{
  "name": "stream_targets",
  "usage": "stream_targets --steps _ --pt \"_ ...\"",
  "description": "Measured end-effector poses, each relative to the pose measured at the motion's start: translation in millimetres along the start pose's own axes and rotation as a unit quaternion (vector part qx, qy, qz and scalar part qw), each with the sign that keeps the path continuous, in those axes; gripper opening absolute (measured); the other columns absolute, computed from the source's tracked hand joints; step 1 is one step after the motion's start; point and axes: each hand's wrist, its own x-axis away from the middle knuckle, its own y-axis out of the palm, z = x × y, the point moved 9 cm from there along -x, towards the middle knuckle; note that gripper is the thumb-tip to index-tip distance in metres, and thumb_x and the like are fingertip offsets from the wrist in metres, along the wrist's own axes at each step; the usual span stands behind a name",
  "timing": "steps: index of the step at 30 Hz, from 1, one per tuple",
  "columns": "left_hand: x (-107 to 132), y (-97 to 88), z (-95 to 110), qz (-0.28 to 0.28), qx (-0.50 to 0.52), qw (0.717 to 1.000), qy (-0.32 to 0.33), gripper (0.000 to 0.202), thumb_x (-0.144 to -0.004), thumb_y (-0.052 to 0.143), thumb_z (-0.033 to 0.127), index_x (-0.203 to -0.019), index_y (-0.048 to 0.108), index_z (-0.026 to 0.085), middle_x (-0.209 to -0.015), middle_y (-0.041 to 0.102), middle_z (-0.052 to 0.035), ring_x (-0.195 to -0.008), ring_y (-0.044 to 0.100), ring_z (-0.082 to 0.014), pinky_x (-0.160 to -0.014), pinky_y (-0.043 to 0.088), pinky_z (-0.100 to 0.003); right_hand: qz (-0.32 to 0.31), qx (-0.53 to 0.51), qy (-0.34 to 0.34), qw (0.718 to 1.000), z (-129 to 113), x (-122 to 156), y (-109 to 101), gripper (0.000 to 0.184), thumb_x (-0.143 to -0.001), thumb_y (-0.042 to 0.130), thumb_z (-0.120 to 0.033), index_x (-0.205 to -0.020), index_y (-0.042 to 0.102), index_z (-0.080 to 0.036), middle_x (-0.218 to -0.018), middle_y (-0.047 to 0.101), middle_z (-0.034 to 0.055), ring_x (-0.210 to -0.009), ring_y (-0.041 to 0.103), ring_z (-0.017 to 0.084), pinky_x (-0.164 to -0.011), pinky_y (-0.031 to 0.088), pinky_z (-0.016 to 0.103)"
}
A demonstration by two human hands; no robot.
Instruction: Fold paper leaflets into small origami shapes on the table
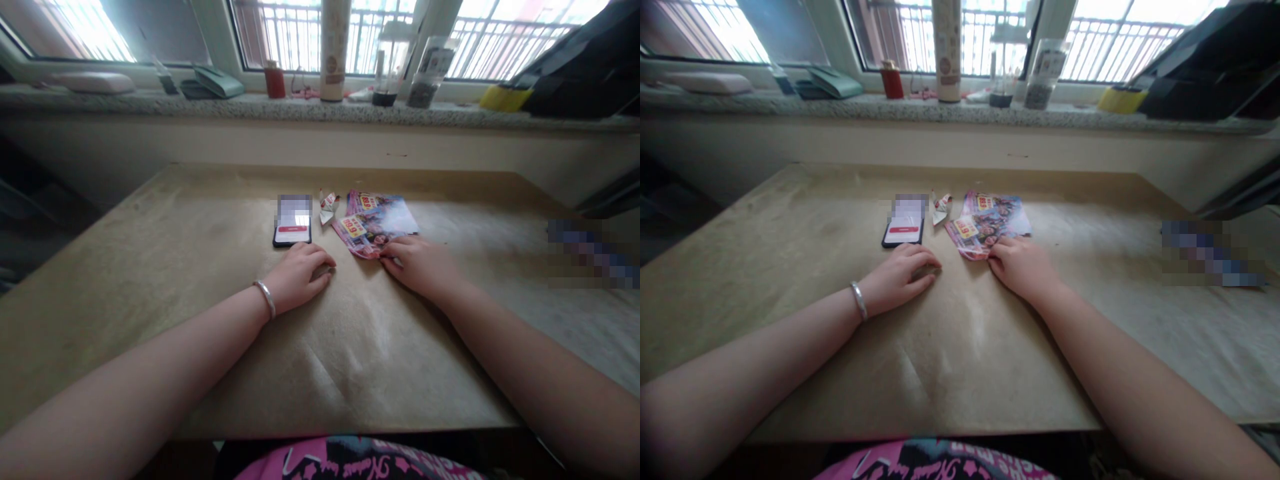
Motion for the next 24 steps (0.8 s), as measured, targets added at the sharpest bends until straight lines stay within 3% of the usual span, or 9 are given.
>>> stream_targets --steps 6,10,13,18,24 --pt "2.3 -4.3 -1.8 0.031 0.012 0.999 -0.013 0.029 -0.085 0.051 0.027 -0.112 0.057 0.016 -0.116 0.059 -0.0098 -0.110 0.051 -0.0235 -0.099 0.042 -0.042 -0.022 -0.077 -0.094 0.992 -8.4 2.3 -1.4 0.019 -0.086 0.050 -0.024 -0.087 0.069 -0.023 -0.098 0.071 0.0043 -0.090 0.065 0.019 -0.074 0.046 0.028" --pt "3.4 -5.9 9.0 0.040 -0.005 0.999 0.025 0.032 -0.087 0.051 0.031 -0.114 0.058 0.016 -0.120 0.058 -0.0097 -0.114 0.049 -0.0240 -0.103 0.040 -0.042 -0.041 -0.179 -0.156 0.970 -8.0 4.0 -2.2 0.016 -0.081 0.053 -0.018 -0.085 0.069 -0.022 -0.099 0.072 0.0036 -0.092 0.065 0.018 -0.083 0.048 0.030" --pt "3.9 -0.9 19.2 0.011 -0.007 0.998 0.060 0.036 -0.090 0.048 0.036 -0.120 0.056 0.018 -0.129 0.055 -0.0089 -0.124 0.045 -0.0240 -0.109 0.035 -0.043 -0.048 -0.256 -0.183 0.948 -5.9 5.1 -4.1 0.015 -0.080 0.055 -0.017 -0.083 0.068 -0.022 -0.099 0.073 0.0029 -0.097 0.065 0.017 -0.088 0.049 0.031" --pt "2.5 9.0 16.1 -0.046 -0.018 0.998 0.038 0.043 -0.096 0.037 0.039 -0.130 0.052 0.017 -0.145 0.044 -0.0093 -0.137 0.034 -0.0233 -0.115 0.027 -0.043 -0.097 -0.325 -0.163 0.927 0.0 6.1 4.5 0.013 -0.081 0.057 -0.026 -0.080 0.070 -0.025 -0.099 0.074 0.0020 -0.118 0.057 0.021 -0.098 0.046 0.038" --pt "3.7 12.5 6.2 -0.058 -0.076 0.995 0.013 0.048 -0.096 0.034 0.039 -0.137 0.047 0.017 -0.148 0.040 -0.0117 -0.138 0.033 -0.0249 -0.114 0.028 -0.044 -0.147 -0.392 -0.123 0.900 6.7 8.9 14.0 0.013 -0.080 0.059 -0.031 -0.078 0.070 -0.025 -0.101 0.073 0.0036 -0.127 0.049 0.022 -0.104 0.042 0.044"
